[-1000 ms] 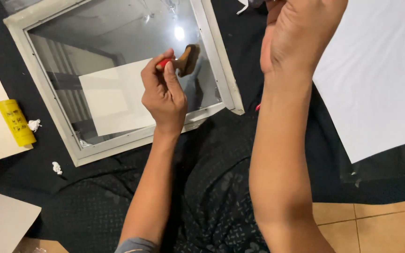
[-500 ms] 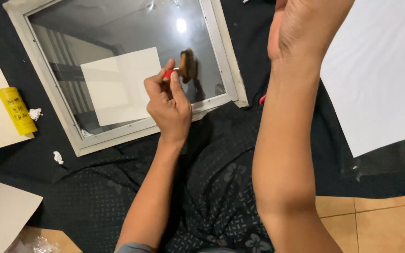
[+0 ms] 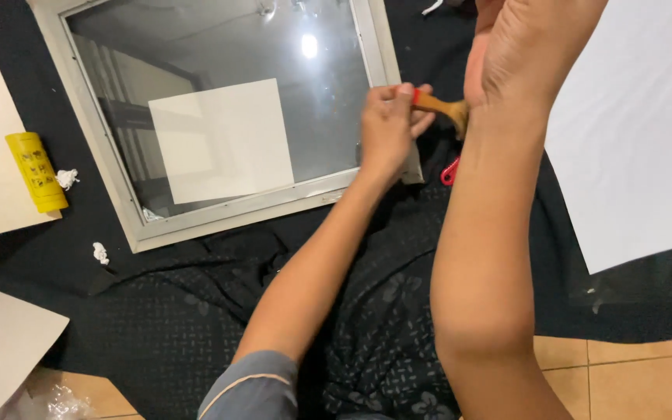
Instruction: Wiping the glass surface of a picture frame using small pieces of paper or tissue to remove smudges or dust.
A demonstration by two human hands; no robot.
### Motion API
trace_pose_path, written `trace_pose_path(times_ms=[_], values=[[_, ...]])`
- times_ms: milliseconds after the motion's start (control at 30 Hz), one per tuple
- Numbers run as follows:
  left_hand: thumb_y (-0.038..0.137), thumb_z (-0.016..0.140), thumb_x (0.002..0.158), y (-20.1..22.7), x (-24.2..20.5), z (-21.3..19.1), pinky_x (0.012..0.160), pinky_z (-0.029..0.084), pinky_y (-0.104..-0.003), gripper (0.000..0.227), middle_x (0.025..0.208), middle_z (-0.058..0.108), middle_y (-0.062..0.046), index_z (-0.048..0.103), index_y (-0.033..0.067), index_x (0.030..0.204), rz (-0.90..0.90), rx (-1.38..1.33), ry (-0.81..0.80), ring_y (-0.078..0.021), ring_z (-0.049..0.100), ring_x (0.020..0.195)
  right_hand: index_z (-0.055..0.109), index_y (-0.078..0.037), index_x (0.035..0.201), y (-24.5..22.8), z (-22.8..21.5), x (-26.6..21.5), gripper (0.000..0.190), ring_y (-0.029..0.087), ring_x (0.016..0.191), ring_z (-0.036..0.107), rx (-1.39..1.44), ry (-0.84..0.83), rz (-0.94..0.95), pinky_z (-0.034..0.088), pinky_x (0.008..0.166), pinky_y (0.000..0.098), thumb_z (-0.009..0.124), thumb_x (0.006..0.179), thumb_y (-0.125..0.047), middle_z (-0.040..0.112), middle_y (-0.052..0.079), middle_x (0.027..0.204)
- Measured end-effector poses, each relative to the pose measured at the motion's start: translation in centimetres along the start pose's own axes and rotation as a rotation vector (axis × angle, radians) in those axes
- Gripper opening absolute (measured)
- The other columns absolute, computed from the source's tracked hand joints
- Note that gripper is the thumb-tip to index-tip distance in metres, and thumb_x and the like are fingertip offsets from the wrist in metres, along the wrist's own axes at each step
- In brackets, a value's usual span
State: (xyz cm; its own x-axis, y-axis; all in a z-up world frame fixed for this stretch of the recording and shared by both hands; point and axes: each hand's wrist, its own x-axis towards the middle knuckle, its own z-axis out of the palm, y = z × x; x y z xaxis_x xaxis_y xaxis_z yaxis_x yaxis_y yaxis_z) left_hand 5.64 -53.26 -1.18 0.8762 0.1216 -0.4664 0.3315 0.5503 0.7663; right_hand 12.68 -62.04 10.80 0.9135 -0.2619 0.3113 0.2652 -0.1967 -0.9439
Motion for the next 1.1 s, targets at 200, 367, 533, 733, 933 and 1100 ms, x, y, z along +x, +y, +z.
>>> trace_pose_path(times_ms=[200, 367, 533, 733, 933, 1100], values=[[0.033, 0.063, 0.097, -1.0, -1.2, 3.5, 0.083, 0.065, -0.048, 0.049, 0.111, 0.072, -0.028, 0.057, -0.0029, 0.129, -0.095, 0.475, -0.070, -0.0396, 0.074, 0.098, 0.046, -0.016, 0.077, 1.1, 0.3, -0.9, 0.033, 0.007, 0.077, 0.039, -0.104, -0.102, -0.011, 0.036, 0.065, 0.0307, 0.074, 0.088, -0.001, 0.044, -0.006, 0.076], [0.041, 0.065, 0.093, 3.4, -5.7, -1.1, 0.097, 0.062, -0.052, 0.078, 0.135, 0.065, -0.028, 0.040, -0.0057, 0.151, 0.062, 0.998, -0.259, -0.0369, 0.076, 0.104, 0.046, -0.016, 0.078, 1.6, 3.9, -0.8, 0.034, 0.007, 0.077, 0.038, -0.214, -0.151, -0.025, 0.036, 0.065, 0.0308, 0.074, 0.089, -0.001, 0.044, -0.006, 0.076], [0.062, 0.058, 0.089, 8.7, -17.3, -10.8, 0.118, 0.037, -0.045, 0.090, 0.156, 0.049, -0.021, 0.040, 0.0004, 0.152, 0.134, 0.938, -0.810, -0.0350, 0.050, 0.142, 0.077, -0.016, 0.072, 7.8, 9.4, -2.9, 0.014, 0.020, 0.060, 0.068, -0.659, -0.480, -0.261, 0.044, 0.055, 0.0371, 0.064, 0.076, -0.016, 0.063, 0.005, 0.061], [0.039, 0.063, 0.102, 15.4, -21.2, -18.8, 0.123, 0.020, -0.053, 0.097, 0.174, -0.013, -0.010, -0.009, 0.0226, 0.165, -0.173, 1.459, -1.324, -0.0375, 0.007, 0.158, 0.083, -0.009, 0.091, 9.9, 10.5, -10.0, 0.019, 0.045, 0.083, 0.070, -1.195, -1.050, 0.093, 0.058, 0.074, 0.0495, 0.069, 0.079, -0.006, 0.074, 0.019, 0.079], [0.042, 0.054, 0.097, 26.6, -11.5, -25.9, 0.094, 0.050, -0.052, 0.062, 0.144, 0.063, -0.002, 0.044, 0.0237, 0.155, 0.133, 1.522, -0.400, -0.0267, 0.062, 0.125, 0.082, -0.018, 0.101, 5.4, 8.6, -12.3, 0.030, 0.050, 0.092, 0.069, -1.355, -1.054, 0.261, 0.057, 0.077, 0.0561, 0.064, 0.077, -0.016, 0.073, 0.023, 0.097], [0.025, 0.067, 0.108, 28.7, -1.7, -38.1, 0.087, 0.048, -0.044, 0.044, 0.126, 0.066, -0.016, 0.049, 0.0043, 0.144, 0.806, 1.158, 0.200, -0.0316, 0.063, 0.109, 0.080, -0.008, 0.081, 7.3, 11.5, -15.2, 0.018, 0.045, 0.076, 0.069, -1.390, -0.797, 0.240, 0.055, 0.068, 0.0495, 0.065, 0.076, -0.015, 0.072, 0.018, 0.073]])
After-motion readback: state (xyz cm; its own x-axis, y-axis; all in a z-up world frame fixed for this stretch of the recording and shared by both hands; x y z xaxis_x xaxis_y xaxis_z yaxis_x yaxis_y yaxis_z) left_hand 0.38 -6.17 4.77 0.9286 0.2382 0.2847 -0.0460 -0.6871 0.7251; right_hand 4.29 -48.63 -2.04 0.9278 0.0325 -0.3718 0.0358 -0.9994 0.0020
